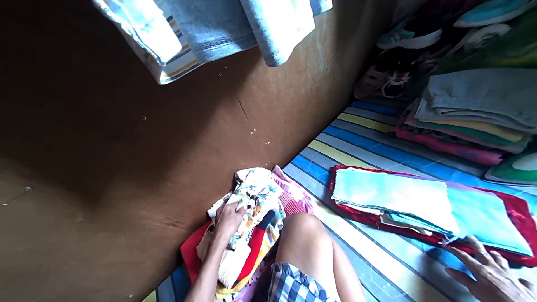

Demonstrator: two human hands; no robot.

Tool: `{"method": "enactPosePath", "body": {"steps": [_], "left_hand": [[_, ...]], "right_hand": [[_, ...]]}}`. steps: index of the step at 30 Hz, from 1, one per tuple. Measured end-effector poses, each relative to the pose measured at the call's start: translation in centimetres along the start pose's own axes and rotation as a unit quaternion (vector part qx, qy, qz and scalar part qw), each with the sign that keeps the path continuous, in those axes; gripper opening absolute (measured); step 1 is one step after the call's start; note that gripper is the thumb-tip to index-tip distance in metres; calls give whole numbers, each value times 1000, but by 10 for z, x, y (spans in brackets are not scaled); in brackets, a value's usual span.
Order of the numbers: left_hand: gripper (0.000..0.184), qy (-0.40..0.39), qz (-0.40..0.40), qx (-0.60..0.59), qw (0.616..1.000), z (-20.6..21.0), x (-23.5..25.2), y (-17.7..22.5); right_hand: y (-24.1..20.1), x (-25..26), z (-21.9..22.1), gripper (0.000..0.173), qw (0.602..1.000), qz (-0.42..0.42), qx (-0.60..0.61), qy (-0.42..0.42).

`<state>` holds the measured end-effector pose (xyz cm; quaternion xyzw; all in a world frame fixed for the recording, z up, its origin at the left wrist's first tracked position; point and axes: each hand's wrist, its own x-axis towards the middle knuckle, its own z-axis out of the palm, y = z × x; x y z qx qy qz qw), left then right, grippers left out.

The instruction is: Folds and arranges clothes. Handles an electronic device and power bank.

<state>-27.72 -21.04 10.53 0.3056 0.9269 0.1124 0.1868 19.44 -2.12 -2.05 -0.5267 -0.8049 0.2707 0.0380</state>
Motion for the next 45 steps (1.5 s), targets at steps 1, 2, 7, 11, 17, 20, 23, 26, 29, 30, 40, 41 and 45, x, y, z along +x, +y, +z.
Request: {"method": "enactPosePath", "body": {"steps": [1,2,7,11,17,20,23,26,29,30,40,41,45], "left_hand": [[34,14,-6,-24,1000,0,0,-6],[35,23,-13,-44,999,1,1,-12],[34,43,-29,-73,996,6,1,-18],[31,66,-29,-45,996,8,-1,-9],[43,28,3,45,999,14,4,3],[38,50,-12,-8,999,9,2,2],[35,183,-23,-276,943,9,-4,-18],[32,224,18,-592,774,7,-15,-29],[37,191,83,-719,663,4,-23,-31],[37,179,105,-735,646,3,-25,-28],[38,6,201,-875,441,0,-56,81],[41,-15,190,-884,427,7,-64,98],[48,-94,112,-902,406,50,-94,158]], "right_hand": [[0,2,0,48,1000,1,-1,-2],[0,3,1,48,1000,0,-1,-3],[0,2,2,47,1000,-9,6,5],[-1,2,1,48,1000,6,0,2],[-3,3,1,48,1000,19,-7,-6],[-2,1,1,48,1000,11,-1,-1],[1,2,5,47,1000,6,12,17],[0,4,7,47,1000,4,18,24],[-3,7,8,47,1000,6,11,27],[-4,6,8,47,999,3,12,34],[-59,3,-8,28,939,-78,293,163],[-75,1,-8,33,902,-51,415,104],[-124,-6,13,55,703,21,703,-107]]}}
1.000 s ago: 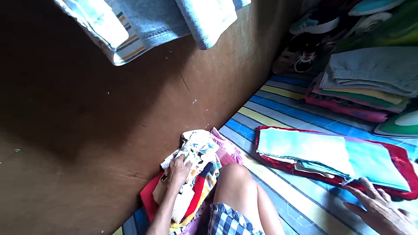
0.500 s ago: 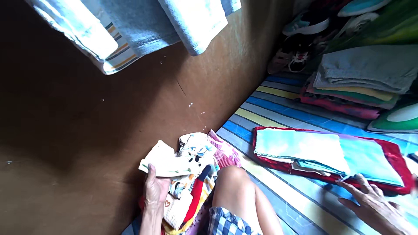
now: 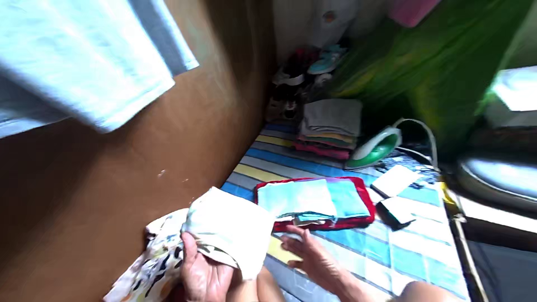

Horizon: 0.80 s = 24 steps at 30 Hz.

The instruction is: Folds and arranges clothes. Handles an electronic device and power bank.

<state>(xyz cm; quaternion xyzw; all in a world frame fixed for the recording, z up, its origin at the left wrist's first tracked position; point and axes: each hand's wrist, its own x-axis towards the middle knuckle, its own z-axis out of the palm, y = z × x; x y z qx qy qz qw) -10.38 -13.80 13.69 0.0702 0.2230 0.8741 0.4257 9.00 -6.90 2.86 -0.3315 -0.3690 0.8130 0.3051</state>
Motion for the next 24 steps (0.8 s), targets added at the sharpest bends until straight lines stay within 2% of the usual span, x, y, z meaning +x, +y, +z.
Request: {"method": "enactPosePath", "body": {"steps": [1,3,5,6,7,11,13,15,16,19,22,24], "left_hand": [[50,14,-26,1,1000,0,-4,-16],[48,40,-65,3,997,-11,-8,-39],[46,67,-87,20,994,-25,-6,-50],[45,76,-96,45,991,-31,-2,-51],[45,86,-110,78,987,-35,3,-51],[48,103,-221,241,939,-45,25,-44],[34,69,-271,337,899,-47,37,-48],[18,42,-285,388,875,-47,49,-64],[20,33,-287,398,871,-43,54,-77],[47,13,-325,419,847,-23,66,-117],[63,-32,-343,493,799,-11,76,-159],[63,-96,-314,570,753,-17,79,-179]], "right_hand": [[4,0,7,59,999,15,38,-20],[9,-2,11,53,992,22,114,-55],[11,-1,6,31,986,17,163,-30],[8,-1,4,20,988,20,155,6],[4,-1,1,17,989,27,138,39],[-13,7,-17,18,992,26,71,105],[-26,11,-27,17,990,8,52,130],[-40,14,-40,17,987,-14,42,156],[-49,16,-48,17,985,-26,35,168],[-73,21,-74,20,979,-56,9,198],[-95,23,-96,20,973,-78,-25,218],[-103,24,-111,21,969,-87,-48,225]]}}
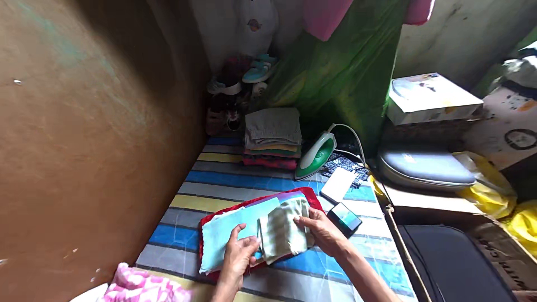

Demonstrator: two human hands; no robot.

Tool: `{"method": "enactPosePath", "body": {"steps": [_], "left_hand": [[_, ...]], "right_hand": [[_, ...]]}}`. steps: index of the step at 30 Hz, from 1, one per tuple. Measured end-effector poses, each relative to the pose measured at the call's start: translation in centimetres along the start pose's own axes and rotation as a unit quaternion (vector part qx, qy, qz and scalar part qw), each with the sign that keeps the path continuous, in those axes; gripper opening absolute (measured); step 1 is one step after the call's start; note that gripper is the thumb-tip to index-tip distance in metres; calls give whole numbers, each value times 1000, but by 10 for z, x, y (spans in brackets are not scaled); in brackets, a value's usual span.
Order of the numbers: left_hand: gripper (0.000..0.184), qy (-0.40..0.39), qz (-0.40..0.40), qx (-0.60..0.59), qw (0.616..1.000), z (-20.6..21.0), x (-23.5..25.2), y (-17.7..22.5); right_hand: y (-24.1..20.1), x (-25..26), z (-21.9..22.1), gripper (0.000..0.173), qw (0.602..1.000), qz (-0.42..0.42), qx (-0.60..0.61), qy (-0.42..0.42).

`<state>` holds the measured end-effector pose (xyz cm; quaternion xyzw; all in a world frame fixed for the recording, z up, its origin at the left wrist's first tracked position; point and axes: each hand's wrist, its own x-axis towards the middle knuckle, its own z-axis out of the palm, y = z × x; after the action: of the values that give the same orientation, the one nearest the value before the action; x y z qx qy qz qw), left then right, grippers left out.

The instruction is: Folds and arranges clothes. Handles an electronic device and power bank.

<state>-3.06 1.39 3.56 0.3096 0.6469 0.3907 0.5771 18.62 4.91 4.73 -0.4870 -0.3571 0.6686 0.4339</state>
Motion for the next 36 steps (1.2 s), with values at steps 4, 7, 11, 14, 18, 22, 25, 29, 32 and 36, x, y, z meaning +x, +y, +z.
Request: {"method": "enactPosePath", "body": {"steps": [4,7,11,14,18,22,25,29,32,36], "left_hand": [[42,6,42,154,987,9,14,-15],[40,-4,36,306,951,13,16,-7],[47,-1,19,449,893,27,21,9],[32,22,64,463,884,36,22,10],[17,55,186,370,909,39,18,19],[21,38,114,261,958,31,51,13],[38,17,31,204,978,30,69,-3],[36,22,13,86,996,38,60,5],[41,33,30,99,994,40,62,-1],[58,73,158,338,925,42,53,4]], "right_hand": [[8,15,-31,21,999,-22,-18,29],[17,20,-44,19,998,-3,-43,39],[22,25,-45,19,992,7,-126,17],[22,26,-51,21,983,7,-182,29],[16,28,-53,20,986,-45,-135,91],[25,40,-54,49,984,-35,-112,134],[31,47,-62,59,971,-14,-184,153],[29,46,-57,47,958,-114,-179,195],[31,45,-57,45,938,-101,-256,210],[38,45,-57,41,876,-150,-398,229]]}}
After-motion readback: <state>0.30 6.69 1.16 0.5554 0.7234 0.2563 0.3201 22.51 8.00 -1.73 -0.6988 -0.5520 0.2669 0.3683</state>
